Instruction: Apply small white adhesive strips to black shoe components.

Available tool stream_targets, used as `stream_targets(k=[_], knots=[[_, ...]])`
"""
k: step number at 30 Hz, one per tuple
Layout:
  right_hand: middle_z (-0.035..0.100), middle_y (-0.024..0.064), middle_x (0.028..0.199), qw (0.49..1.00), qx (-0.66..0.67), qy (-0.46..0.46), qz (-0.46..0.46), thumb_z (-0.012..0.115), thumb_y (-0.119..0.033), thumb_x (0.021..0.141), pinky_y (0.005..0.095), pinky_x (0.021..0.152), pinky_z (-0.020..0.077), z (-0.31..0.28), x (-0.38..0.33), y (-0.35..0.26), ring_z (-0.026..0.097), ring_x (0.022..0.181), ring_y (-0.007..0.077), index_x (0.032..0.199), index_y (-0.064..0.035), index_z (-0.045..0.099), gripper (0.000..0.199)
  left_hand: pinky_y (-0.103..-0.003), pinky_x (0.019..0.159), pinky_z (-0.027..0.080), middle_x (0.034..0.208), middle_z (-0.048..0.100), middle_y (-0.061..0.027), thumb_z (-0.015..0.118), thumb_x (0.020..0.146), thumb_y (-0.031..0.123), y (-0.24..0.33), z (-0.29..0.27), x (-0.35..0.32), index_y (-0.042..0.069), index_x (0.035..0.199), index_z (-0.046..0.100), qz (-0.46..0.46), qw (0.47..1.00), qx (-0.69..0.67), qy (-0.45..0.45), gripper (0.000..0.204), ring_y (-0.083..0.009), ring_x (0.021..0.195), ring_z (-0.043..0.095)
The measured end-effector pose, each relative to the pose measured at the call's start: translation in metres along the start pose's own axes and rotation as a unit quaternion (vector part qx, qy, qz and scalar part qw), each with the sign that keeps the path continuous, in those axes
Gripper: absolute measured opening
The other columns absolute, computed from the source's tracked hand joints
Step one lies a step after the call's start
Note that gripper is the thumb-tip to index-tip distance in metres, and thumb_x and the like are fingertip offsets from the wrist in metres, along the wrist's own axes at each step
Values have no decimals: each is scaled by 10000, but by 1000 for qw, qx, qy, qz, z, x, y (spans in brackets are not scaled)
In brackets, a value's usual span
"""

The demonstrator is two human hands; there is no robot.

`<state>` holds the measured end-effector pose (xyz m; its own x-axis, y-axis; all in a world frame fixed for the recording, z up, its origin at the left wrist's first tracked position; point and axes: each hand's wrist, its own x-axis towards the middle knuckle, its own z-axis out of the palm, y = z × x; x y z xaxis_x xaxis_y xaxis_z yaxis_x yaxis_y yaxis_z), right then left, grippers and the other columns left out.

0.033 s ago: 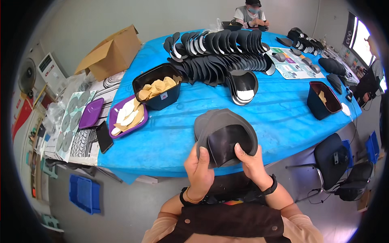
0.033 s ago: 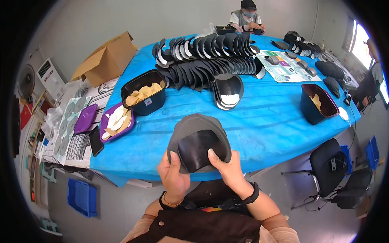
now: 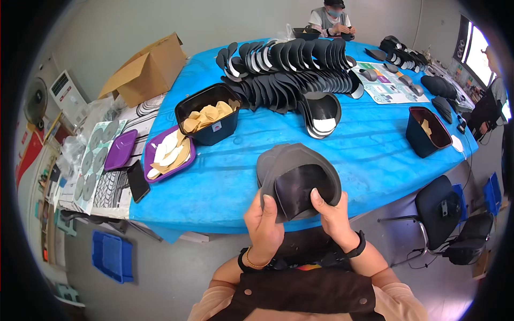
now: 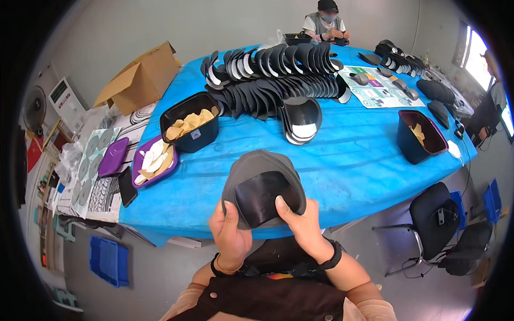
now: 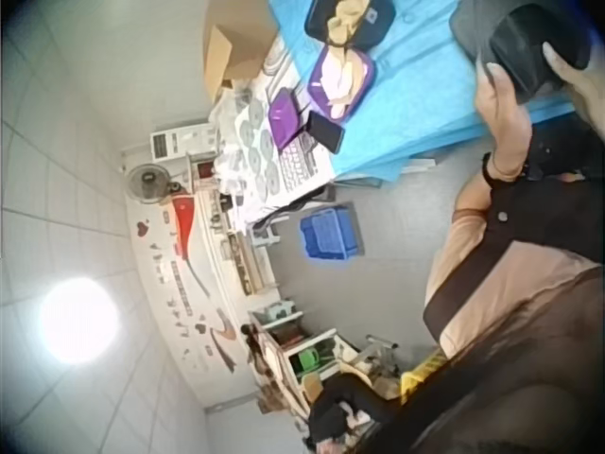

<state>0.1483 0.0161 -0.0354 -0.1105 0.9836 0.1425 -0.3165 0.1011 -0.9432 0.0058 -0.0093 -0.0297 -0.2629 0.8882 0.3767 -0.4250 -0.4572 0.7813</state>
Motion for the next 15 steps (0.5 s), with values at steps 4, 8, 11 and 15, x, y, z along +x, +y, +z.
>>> stream_targets(k=[4,8,11,15], knots=[[494,-24,621,986,-103,62,-117,673,-348,932,264,530,345,6,0,4,397,607,74,835,34,610,399,-389,1021,444,1303,559,-202,384,1064,195,-2,1,-7,-126,1302,460,6,994,-108,-32,407,-266,1187,565],[522,-17,654,984,-118,80,-103,677,-340,930,256,542,363,11,-2,-5,421,626,71,890,39,625,384,-410,1027,443,1315,549,-212,384,1066,224,-9,6,-18,-123,1294,460,25,993,-113,-3,423,-275,1195,562],[510,-10,653,972,-172,83,-138,680,-314,929,251,542,365,14,-5,-14,417,625,78,921,40,636,357,-430,1032,441,1331,535,-223,395,1063,260,-16,8,-23,-126,1296,451,64,991,-120,-6,455,-281,1204,555],[624,47,716,954,-220,83,-187,690,-246,914,254,608,454,18,-7,-20,548,661,93,973,44,654,298,-440,1026,446,1334,531,-228,414,1054,314,-29,10,-30,-127,1309,438,114,987,-113,14,511,-295,1218,545]])
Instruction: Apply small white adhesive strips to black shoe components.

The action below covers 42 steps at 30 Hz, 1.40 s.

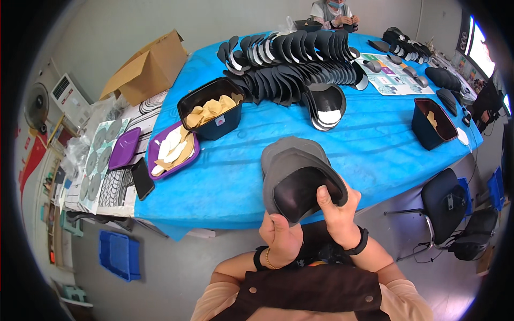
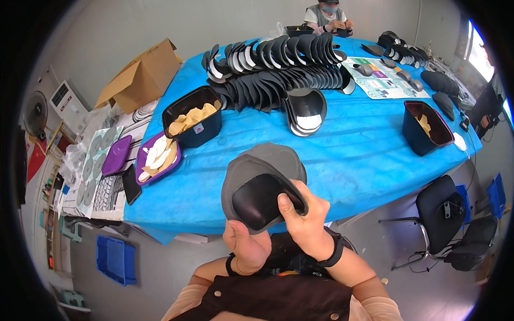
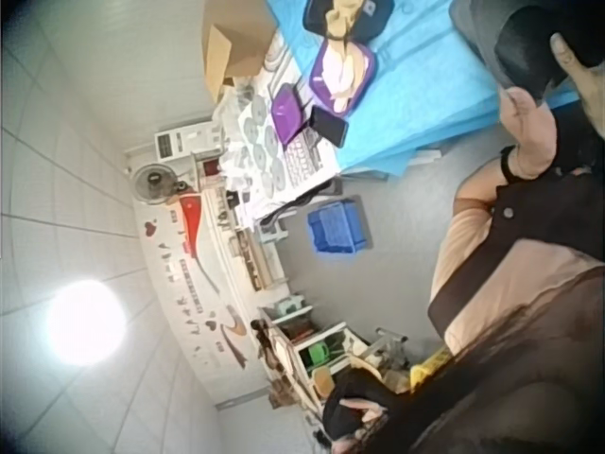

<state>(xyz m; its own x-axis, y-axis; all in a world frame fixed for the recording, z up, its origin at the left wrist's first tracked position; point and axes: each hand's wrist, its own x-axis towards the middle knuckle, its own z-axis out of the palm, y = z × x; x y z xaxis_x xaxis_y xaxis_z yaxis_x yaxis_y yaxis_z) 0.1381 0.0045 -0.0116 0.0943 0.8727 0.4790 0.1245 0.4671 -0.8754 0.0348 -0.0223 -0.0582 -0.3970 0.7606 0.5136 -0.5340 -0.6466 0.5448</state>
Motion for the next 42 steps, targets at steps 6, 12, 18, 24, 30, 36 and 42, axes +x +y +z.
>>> stream_targets(k=[6,12,18,24,30,36,42], knots=[[706,157,841,991,-96,-8,-94,705,-115,860,279,641,527,-3,-4,-5,707,706,241,1013,37,667,220,-441,1057,411,1408,450,-239,459,1031,349,-14,1,-8,-106,1406,316,63,998,0,-16,607,-299,1263,502],[709,173,892,979,-118,-33,-162,699,-17,817,298,647,543,-3,-6,-13,716,727,306,1078,38,646,272,-406,1049,395,1387,449,-209,533,990,202,-5,-4,-3,-84,1417,257,35,971,234,-31,583,-264,1247,493],[665,195,819,985,-79,-112,-100,633,-32,881,320,600,523,-8,-6,-11,701,691,321,1125,22,629,251,-351,992,431,1278,534,-163,579,943,92,14,-4,18,-68,1326,373,-31,958,285,19,463,-220,1133,558],[528,160,612,980,-74,-184,-16,603,-206,961,326,514,455,-17,-4,2,647,563,253,995,25,635,236,-494,1080,382,1389,454,-305,443,892,678,40,-15,50,-57,1453,280,-288,944,-51,-151,938,-438,1242,507],[602,78,578,968,43,-240,65,570,-333,986,276,519,522,-11,-6,3,650,534,161,960,50,628,388,-563,991,456,1328,465,-367,422,797,836,35,-2,50,-61,1437,270,-295,917,-177,-202,1113,-490,1199,518],[629,106,606,942,53,-297,149,572,-371,979,284,535,545,-16,-2,-8,677,534,179,1392,26,436,589,-388,754,598,1251,535,-251,703,643,698,41,-5,48,-30,1421,301,-357,917,-106,-145,1139,-322,1039,627],[639,121,635,911,80,-327,237,580,-345,977,273,539,552,-17,0,-11,675,528,184,1271,61,511,506,-491,806,564,1273,493,-315,741,692,652,27,-6,55,-20,1444,227,-337,885,-250,-203,1132,-427,1064,582]])
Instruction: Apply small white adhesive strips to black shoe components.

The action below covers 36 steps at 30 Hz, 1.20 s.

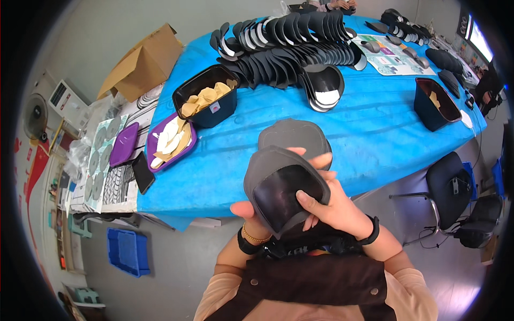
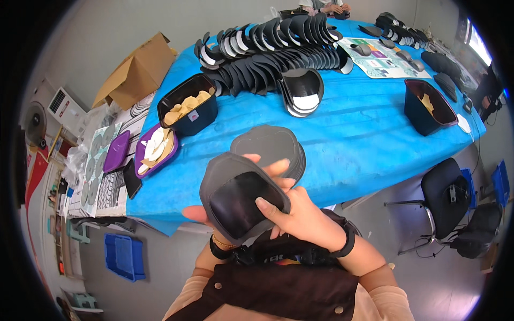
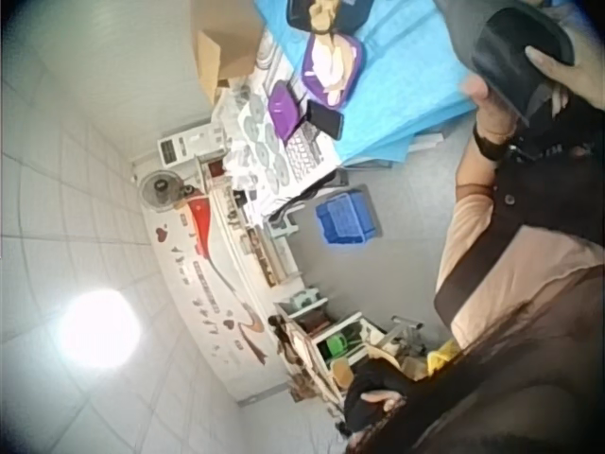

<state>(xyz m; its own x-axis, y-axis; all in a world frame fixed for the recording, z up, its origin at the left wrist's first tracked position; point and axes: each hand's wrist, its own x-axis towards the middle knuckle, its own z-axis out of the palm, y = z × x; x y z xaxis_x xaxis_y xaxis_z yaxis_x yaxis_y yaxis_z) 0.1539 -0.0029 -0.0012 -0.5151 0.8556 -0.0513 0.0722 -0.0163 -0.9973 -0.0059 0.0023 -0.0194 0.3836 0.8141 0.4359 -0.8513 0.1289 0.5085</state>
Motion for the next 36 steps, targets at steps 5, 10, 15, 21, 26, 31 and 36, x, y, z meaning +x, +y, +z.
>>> stream_targets(k=[5,10,15,21,26,31,36], knots=[[656,109,701,998,40,-26,-47,605,-348,963,274,556,548,5,12,15,673,556,171,1148,73,556,462,-530,798,580,1334,424,-337,760,744,585,13,-2,-5,-7,1482,167,18,997,63,-42,1116,-477,1190,497],[653,107,800,984,142,-60,-89,680,-349,916,257,550,534,15,16,26,660,588,152,1141,68,555,490,-565,734,598,1351,390,-345,755,784,519,4,-5,9,15,1498,149,160,977,44,-135,1063,-515,1253,424],[639,64,701,993,113,-11,-41,713,-362,892,244,500,512,8,12,28,641,542,134,1057,59,613,463,-622,872,525,1306,454,-323,658,815,626,2,6,-6,19,1481,213,78,995,56,18,1005,-530,1216,461],[596,48,538,1000,15,17,-18,739,-352,874,237,467,476,10,12,32,616,482,118,863,64,671,422,-603,867,497,1193,552,-235,554,833,659,12,-6,-7,22,1335,414,47,997,55,-17,822,-476,1119,538],[593,44,537,995,82,43,-26,730,-341,885,237,456,466,15,12,32,589,461,107,793,45,681,400,-581,902,500,1163,580,-250,504,846,520,15,-3,-5,-12,1311,439,24,995,81,51,710,-462,1112,563],[588,37,527,995,6,103,-10,741,-296,881,241,438,419,2,4,26,561,474,72,779,28,697,343,-489,938,515,1221,594,-278,555,884,360,30,-1,-2,-105,1257,480,-35,954,173,241,601,-391,1118,615],[598,81,554,960,-192,177,-102,779,-229,836,271,468,399,-13,3,29,519,523,55,816,20,728,254,-319,840,541,1012,706,-180,700,862,69,38,-9,-8,-86,1069,641,-3,897,385,217,265,-225,921,689]])
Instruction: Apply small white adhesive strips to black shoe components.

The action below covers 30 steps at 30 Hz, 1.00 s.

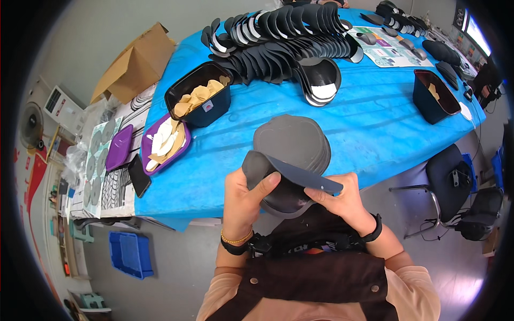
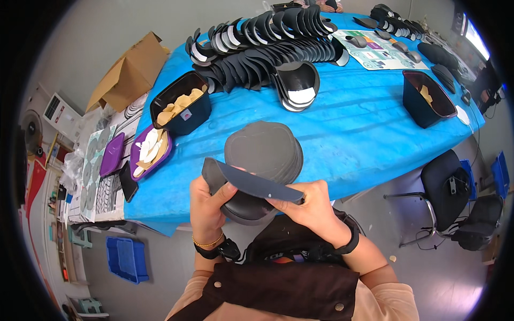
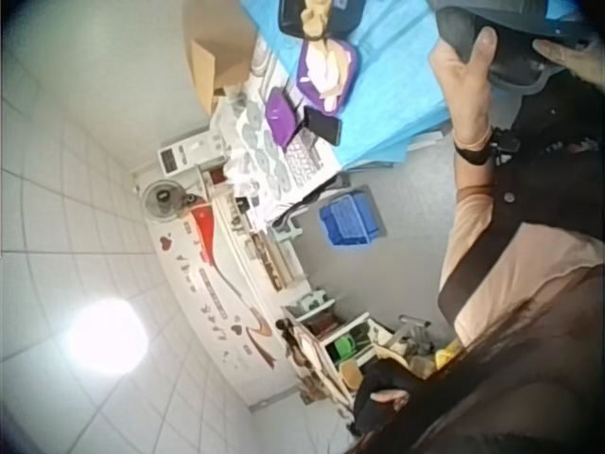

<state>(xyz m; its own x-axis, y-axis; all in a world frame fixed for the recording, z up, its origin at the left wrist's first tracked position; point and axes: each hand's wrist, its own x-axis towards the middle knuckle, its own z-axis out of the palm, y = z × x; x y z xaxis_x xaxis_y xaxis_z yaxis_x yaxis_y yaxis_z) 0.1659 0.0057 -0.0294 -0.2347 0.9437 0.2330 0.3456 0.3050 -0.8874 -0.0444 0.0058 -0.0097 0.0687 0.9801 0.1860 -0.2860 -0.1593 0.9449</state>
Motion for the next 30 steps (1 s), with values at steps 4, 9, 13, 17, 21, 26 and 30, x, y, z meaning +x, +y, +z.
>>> stream_targets(k=[4,9,13,17,21,26,30], knots=[[606,93,579,994,35,44,-95,777,-227,838,268,469,389,2,0,4,490,524,65,818,21,728,253,-273,778,521,990,715,-160,707,877,98,-4,0,-5,-80,1033,654,52,992,111,0,242,-155,848,668],[584,82,547,997,60,42,-20,660,-297,933,268,470,411,2,-2,3,541,488,104,821,16,715,337,-279,848,504,1144,661,-155,668,919,90,-5,0,2,-59,1200,585,74,994,-45,61,329,-168,989,642],[578,61,512,974,205,11,99,537,-392,994,259,457,420,3,17,4,554,453,115,758,29,686,505,-368,993,474,1291,574,-244,597,956,86,-7,1,9,-66,1276,474,158,974,-127,99,375,-263,1115,626],[593,72,505,971,137,-127,149,470,-437,1012,249,446,441,-1,32,1,570,429,120,633,32,626,623,-401,1047,434,1272,585,-237,582,965,93,-10,0,6,-53,1208,510,165,977,7,132,292,-278,1138,613],[568,63,485,970,113,-149,158,488,-401,1011,255,430,427,-13,26,-6,570,417,130,593,36,604,616,-350,950,493,1161,641,-208,563,977,105,-11,-8,-1,-41,1104,555,158,970,100,158,193,-229,1037,650],[541,67,458,982,-123,-45,134,531,-346,990,302,439,435,-27,23,-3,566,408,142,606,-16,599,511,-273,694,506,727,680,-91,563,993,146,9,-44,-4,-28,855,607,145,932,225,246,226,-144,685,652],[522,22,485,999,10,18,44,526,-255,998,232,390,357,-43,26,21,494,386,89,755,-19,577,342,-286,593,461,611,637,-100,580,983,229,58,-113,8,-13,768,610,170,818,411,365,325,-145,583,621]])
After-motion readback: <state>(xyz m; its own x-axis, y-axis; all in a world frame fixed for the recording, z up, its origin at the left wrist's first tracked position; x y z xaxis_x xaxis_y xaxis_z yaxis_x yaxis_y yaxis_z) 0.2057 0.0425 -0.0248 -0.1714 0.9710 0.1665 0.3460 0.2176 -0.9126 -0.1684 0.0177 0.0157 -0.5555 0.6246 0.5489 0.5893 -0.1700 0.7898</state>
